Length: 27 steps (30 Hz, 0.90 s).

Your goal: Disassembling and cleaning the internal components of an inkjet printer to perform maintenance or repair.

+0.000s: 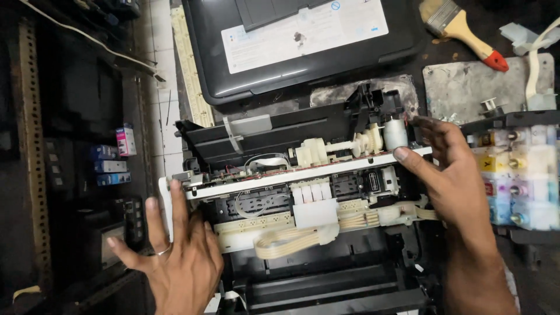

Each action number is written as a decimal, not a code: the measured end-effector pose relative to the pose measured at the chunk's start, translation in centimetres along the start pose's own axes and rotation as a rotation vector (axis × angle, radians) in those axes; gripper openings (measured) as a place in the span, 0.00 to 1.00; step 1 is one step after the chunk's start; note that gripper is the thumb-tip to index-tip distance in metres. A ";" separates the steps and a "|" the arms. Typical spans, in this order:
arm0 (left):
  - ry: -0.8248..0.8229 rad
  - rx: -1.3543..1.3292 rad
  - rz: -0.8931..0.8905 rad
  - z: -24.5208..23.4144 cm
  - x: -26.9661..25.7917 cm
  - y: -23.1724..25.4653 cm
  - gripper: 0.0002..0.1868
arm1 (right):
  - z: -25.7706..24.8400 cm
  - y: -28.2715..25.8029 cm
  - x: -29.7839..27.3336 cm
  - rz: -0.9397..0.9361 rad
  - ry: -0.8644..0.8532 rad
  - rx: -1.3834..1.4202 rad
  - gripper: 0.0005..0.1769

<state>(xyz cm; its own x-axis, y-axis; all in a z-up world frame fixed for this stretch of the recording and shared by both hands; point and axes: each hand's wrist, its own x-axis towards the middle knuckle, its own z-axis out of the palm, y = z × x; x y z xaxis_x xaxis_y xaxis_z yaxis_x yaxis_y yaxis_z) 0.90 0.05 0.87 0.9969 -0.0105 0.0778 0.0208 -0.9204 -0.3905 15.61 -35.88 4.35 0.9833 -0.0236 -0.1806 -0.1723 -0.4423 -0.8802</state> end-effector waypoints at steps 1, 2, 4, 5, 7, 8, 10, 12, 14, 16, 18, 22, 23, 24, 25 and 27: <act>0.051 -0.022 0.013 -0.3 0.0 0.1 0.16 | 0.1 -0.1 0.0 0.005 -0.005 0.031 0.30; 0.053 -0.021 0.011 -0.3 0.0 0.0 0.16 | 0.1 -0.1 -0.1 0.002 -0.006 0.032 0.30; 0.055 0.050 0.002 -0.2 0.1 0.0 0.20 | 0.2 -0.1 -0.3 0.010 0.010 0.036 0.31; 0.054 0.049 0.001 -0.1 0.3 -0.1 0.20 | 0.2 0.2 -0.2 0.011 0.009 0.035 0.31; 0.067 -0.068 0.005 -0.1 0.7 -0.1 0.12 | 0.1 0.6 -0.3 -0.047 0.009 0.054 0.31; 0.073 -0.068 0.000 0.0 0.9 0.0 0.12 | 0.2 0.7 -0.3 -0.054 0.010 0.054 0.31; 0.072 -0.020 0.032 -0.1 1.1 0.0 0.13 | 0.2 0.7 -0.4 -0.023 0.001 0.118 0.29; 0.106 -0.062 0.024 -0.2 1.6 0.1 0.13 | 0.2 0.7 -0.5 -0.040 0.003 0.131 0.28; 0.141 -0.100 0.014 -0.7 1.6 0.2 0.14 | 0.2 0.4 -0.7 -0.061 0.002 0.146 0.28; 0.194 -0.062 0.027 -1.2 1.3 0.4 0.13 | 0.3 -0.2 -0.9 0.028 0.028 0.090 0.29; 0.214 -0.064 0.017 -1.2 1.1 0.3 0.13 | 0.2 -0.2 -0.9 0.018 0.026 0.092 0.29; 0.207 0.000 0.018 -1.1 0.9 0.6 0.15 | 0.3 -0.6 -1.1 0.054 0.035 0.055 0.29; 0.206 -0.002 0.019 -1.2 0.9 0.6 0.15 | 0.3 -0.5 -1.1 0.055 0.036 0.053 0.29; 0.203 -0.005 0.011 -1.3 1.0 0.6 0.14 | 0.3 -0.4 -1.1 0.048 0.035 0.069 0.28; 0.200 -0.008 0.003 -1.3 1.1 0.6 0.13 | 0.3 -0.3 -1.0 0.041 0.034 0.084 0.28; 0.199 -0.010 0.000 -1.4 1.2 0.7 0.13 | 0.4 -0.5 -1.1 0.046 0.034 0.088 0.28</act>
<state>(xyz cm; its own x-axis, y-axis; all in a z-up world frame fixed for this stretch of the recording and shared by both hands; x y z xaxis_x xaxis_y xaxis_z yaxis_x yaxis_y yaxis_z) 2.02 -1.18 1.94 0.9621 -0.0865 0.2584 0.0193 -0.9243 -0.3812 14.59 -35.28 4.84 0.9753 -0.0738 -0.2083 -0.2208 -0.3598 -0.9065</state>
